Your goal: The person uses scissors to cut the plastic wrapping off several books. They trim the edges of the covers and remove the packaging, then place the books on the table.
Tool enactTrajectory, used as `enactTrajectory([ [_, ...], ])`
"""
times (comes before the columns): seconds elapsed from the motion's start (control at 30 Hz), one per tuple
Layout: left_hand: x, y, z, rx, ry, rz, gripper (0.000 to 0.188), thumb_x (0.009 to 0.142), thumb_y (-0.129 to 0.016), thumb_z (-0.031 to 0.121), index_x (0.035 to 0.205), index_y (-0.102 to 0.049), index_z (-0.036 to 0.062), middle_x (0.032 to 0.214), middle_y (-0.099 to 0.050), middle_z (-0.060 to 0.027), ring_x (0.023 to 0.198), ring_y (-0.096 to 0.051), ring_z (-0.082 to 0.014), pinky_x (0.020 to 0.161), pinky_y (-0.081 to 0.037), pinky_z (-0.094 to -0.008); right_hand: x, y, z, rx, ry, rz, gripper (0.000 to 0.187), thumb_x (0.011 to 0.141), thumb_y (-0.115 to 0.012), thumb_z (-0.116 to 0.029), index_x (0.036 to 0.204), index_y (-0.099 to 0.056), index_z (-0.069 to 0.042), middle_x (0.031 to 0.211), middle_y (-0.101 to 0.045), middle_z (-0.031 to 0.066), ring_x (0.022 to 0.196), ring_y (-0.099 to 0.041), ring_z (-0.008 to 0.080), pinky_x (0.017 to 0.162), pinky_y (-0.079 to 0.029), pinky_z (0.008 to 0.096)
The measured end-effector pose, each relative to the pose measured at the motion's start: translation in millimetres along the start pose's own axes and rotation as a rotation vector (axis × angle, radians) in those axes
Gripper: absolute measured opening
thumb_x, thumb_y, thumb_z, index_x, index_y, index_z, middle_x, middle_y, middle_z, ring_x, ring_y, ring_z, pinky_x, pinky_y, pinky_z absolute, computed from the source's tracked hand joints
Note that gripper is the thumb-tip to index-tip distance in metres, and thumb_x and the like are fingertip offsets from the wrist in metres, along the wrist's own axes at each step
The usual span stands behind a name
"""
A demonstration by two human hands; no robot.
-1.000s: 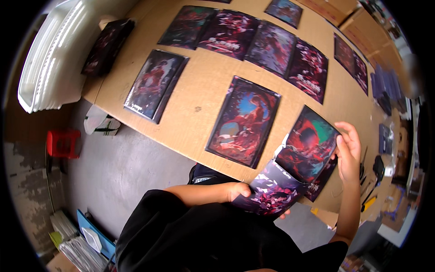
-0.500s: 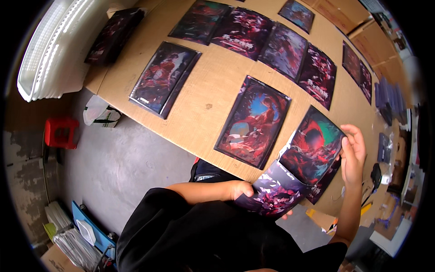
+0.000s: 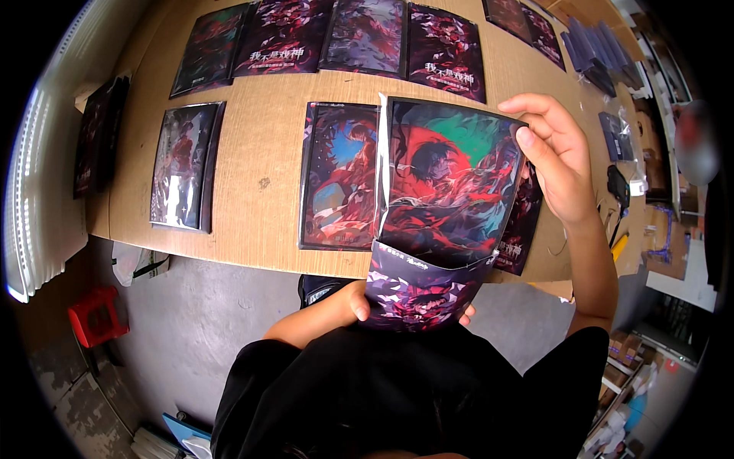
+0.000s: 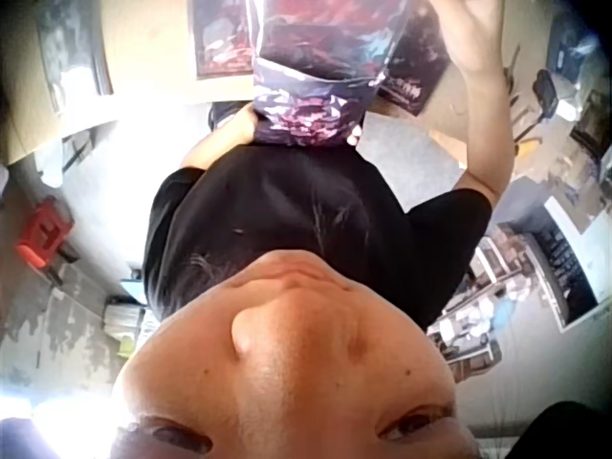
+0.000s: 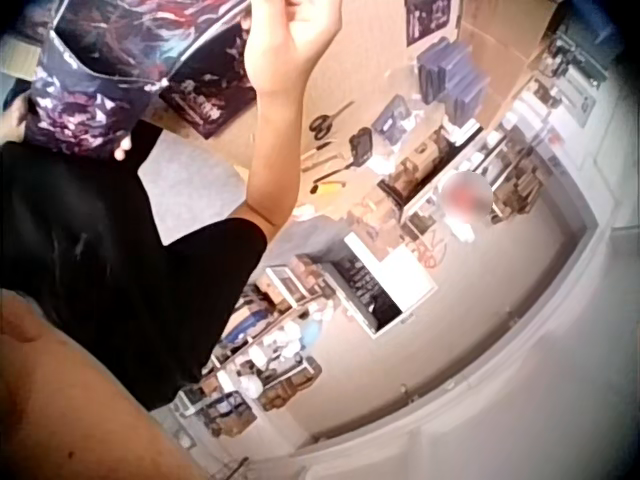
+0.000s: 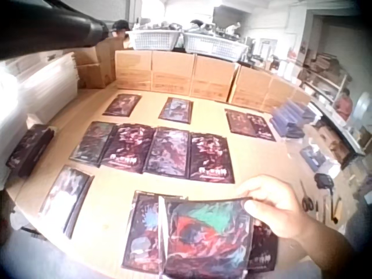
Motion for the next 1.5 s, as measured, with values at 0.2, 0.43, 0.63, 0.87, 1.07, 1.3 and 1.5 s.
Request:
enactTrajectory([
  [0.2, 1, 2, 5, 0.04, -0.005, -0.019, 0.115, 0.055, -0.079, 0.05, 0.138, -0.022, -0.0058, 0.132, -0.038, -0.0279, 0.124, -0.04, -0.0368, 0.106, -0.028, -0.045, 4, -3, 1, -0.003, 0.026, -0.021, 0.021, 0.091, -0.048, -0.01, 0.11, -0.053, -0.002, 0.073, -0.056, -0.0018, 0.057, -0.04, 0.0002, 0.051, -0.033, 0.0158],
  [0.43, 2, -6, 11, 0.076, -0.103, 0.002, 0.115, 0.059, -0.068, 0.063, 0.14, -0.019, -0.0017, 0.138, -0.032, -0.0235, 0.128, -0.035, -0.0357, 0.107, -0.026, -0.0463, -21, -22, -23, -0.166, 0.033, -0.195, 0.014, 0.088, -0.051, -0.006, 0.096, -0.061, 0.001, 0.088, -0.062, 0.0065, 0.075, -0.055, 0.0097, 0.066, -0.044, 0.0239],
  [0.63, -2, -27, 44, 0.187, -0.277, 0.103, 0.115, 0.062, -0.058, 0.073, 0.142, -0.016, 0.0017, 0.142, -0.027, -0.0196, 0.131, -0.03, -0.0348, 0.107, -0.025, -0.0474, -10, -64, -34, -0.193, 0.225, -0.331, 0.018, 0.076, -0.065, -0.002, 0.093, -0.061, 0.003, 0.093, -0.059, 0.0145, 0.082, -0.059, 0.0187, 0.076, -0.048, 0.029],
  [0.87, -57, -28, 97, 0.309, -0.652, 0.123, 0.083, 0.084, -0.033, 0.069, 0.143, -0.019, 0.012, 0.146, -0.024, -0.013, 0.132, -0.028, -0.0331, 0.106, -0.025, -0.0539, 107, -74, 2, 0.393, -0.001, -0.06, 0.031, 0.085, -0.061, -0.006, 0.113, -0.051, 0.0, 0.102, -0.058, 0.0071, 0.092, -0.056, 0.0122, 0.081, -0.046, 0.0259],
  [1.07, -102, -18, 125, 0.425, -0.851, 0.328, 0.058, 0.091, -0.039, 0.052, 0.134, -0.036, 0.013, 0.128, -0.046, -0.0155, 0.114, -0.047, -0.034, 0.095, -0.038, -0.0482, 270, -71, 70, 0.385, 0.063, 0.032, 0.028, 0.082, -0.066, -0.008, 0.107, -0.056, -0.002, 0.09, -0.062, 0.0049, 0.079, -0.06, 0.0108, 0.064, -0.049, 0.0235],
  [1.3, -102, -23, 124, 0.45, -0.76, 0.32, 0.054, 0.088, -0.048, 0.043, 0.131, -0.037, 0.0125, 0.12, -0.049, -0.0141, 0.105, -0.049, -0.0283, 0.092, -0.038, -0.04, 334, -97, 118, -0.153, 0.117, 0.156, 0.02, 0.076, -0.069, -0.01, 0.095, -0.065, -0.003, 0.088, -0.065, 0.0049, 0.078, -0.061, 0.0135, 0.072, -0.048, 0.0254],
  [1.5, -100, -22, 123, 0.505, -0.698, 0.324, 0.054, 0.086, -0.051, 0.041, 0.13, -0.037, 0.0136, 0.117, -0.049, -0.013, 0.102, -0.049, -0.0272, 0.09, -0.038, -0.038, 311, -108, 106, -0.733, 0.387, 0.47, 0.031, 0.073, -0.069, -0.022, 0.1, -0.058, -0.012, 0.109, -0.05, 0.0114, 0.108, -0.047, 0.0318, 0.093, -0.038, 0.0396],
])
Point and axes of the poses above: each hand's wrist, its own x-axis towards the middle knuckle, its own y-axis out of the back of the hand, z = x × y, the point moved 2 cm from there along x, towards the middle knuckle
